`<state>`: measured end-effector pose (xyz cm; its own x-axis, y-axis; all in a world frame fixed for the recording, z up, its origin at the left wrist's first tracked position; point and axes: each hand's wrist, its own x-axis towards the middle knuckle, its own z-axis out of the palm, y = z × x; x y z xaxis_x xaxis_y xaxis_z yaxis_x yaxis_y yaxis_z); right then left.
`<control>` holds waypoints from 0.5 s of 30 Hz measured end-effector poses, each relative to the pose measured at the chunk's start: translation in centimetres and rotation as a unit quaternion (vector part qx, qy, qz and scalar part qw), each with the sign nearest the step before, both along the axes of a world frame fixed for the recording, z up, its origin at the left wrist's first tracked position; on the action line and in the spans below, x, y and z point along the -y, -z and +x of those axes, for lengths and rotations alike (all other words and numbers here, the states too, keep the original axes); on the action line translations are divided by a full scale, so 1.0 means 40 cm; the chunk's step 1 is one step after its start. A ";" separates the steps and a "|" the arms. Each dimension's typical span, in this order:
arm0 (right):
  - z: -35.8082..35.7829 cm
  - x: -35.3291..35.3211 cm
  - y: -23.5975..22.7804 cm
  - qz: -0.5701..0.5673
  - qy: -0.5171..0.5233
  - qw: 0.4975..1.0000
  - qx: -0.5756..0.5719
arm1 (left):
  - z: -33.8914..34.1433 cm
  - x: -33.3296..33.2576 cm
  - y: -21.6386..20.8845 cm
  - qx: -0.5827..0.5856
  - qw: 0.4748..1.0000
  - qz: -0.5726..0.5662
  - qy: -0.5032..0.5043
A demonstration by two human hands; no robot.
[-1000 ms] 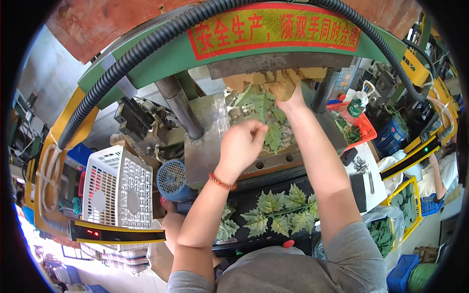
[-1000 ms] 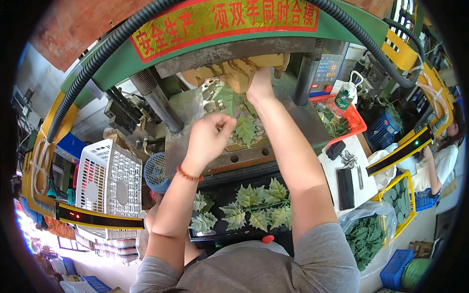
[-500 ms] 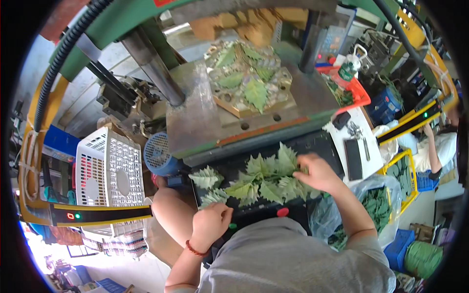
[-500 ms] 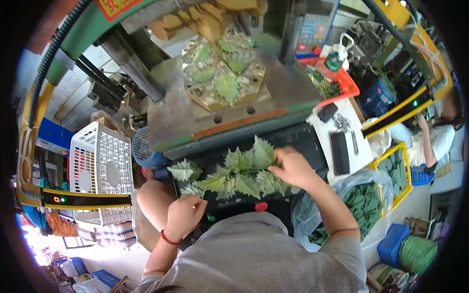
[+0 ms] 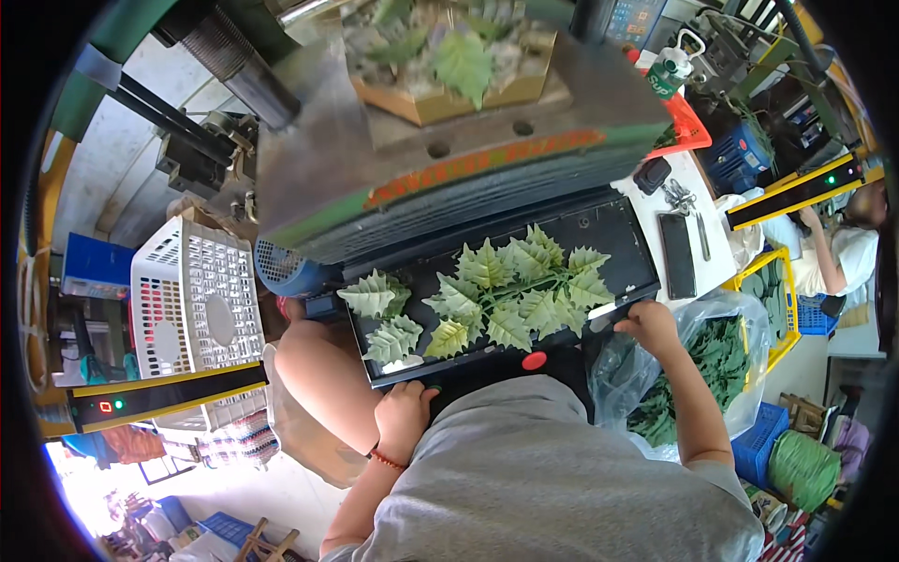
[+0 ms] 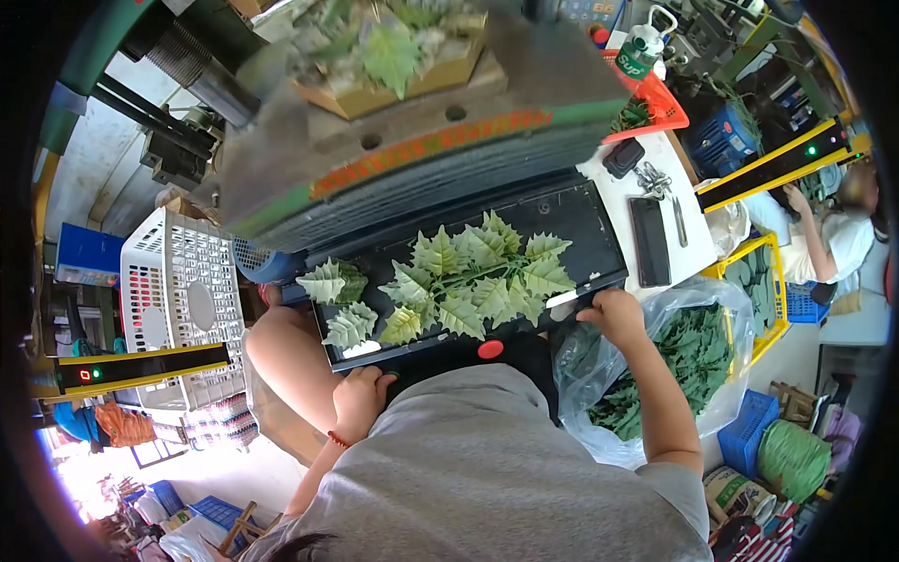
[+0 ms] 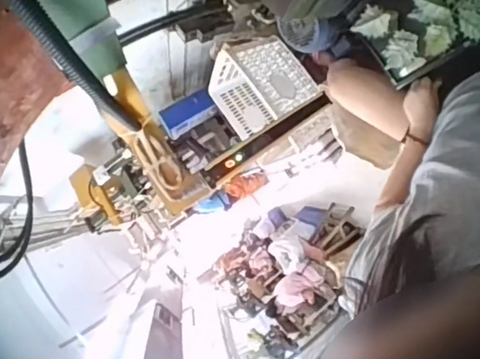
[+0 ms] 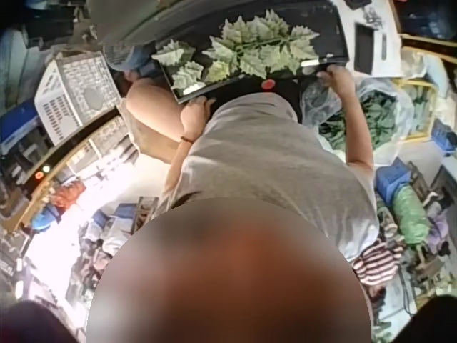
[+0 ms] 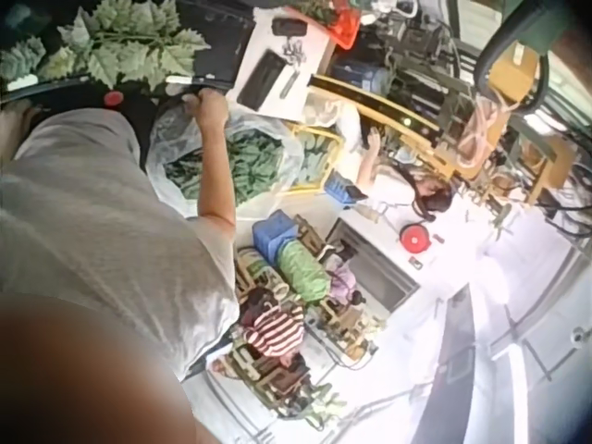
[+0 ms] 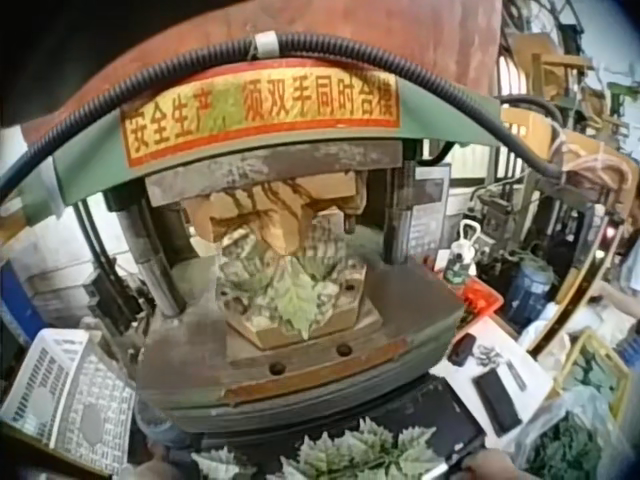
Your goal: Processing or assembling artificial leaves using a mechanical press machine.
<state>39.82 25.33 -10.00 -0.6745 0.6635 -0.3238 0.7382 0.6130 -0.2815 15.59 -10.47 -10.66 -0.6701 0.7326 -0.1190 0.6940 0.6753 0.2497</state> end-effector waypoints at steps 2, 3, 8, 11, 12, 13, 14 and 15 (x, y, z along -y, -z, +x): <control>-0.005 -0.002 -0.004 -0.001 -0.006 1.000 0.007 | -0.001 0.005 0.002 0.007 1.000 0.006 0.005; -0.006 -0.003 -0.005 -0.001 -0.008 1.000 0.007 | 0.000 0.006 0.004 0.007 1.000 0.006 0.002; -0.003 0.002 -0.015 -0.012 0.002 1.000 0.015 | 0.002 -0.001 0.003 0.012 1.000 0.024 -0.016; -0.011 0.025 -0.028 0.125 -0.058 0.990 0.006 | -0.006 -0.016 -0.033 -0.012 0.999 0.017 0.027; -0.018 0.035 -0.035 0.170 -0.077 0.982 0.003 | -0.010 -0.026 -0.054 -0.020 0.999 0.016 0.042; -0.058 0.054 -0.082 0.156 -0.076 0.981 -0.090 | -0.012 -0.062 -0.108 0.004 0.997 0.059 0.043; -0.113 0.079 -0.134 0.138 -0.074 0.971 -0.181 | -0.016 -0.113 -0.164 0.030 0.994 0.100 0.043; -0.163 0.095 -0.148 0.137 -0.075 0.971 -0.181 | -0.019 -0.159 -0.184 0.031 0.994 0.099 0.042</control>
<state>33.29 21.53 -4.07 -0.8067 0.5771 0.1275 0.5179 0.7942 -0.3178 14.84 -4.10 -3.29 -0.6016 0.7988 -0.0063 0.7253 0.5495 0.4147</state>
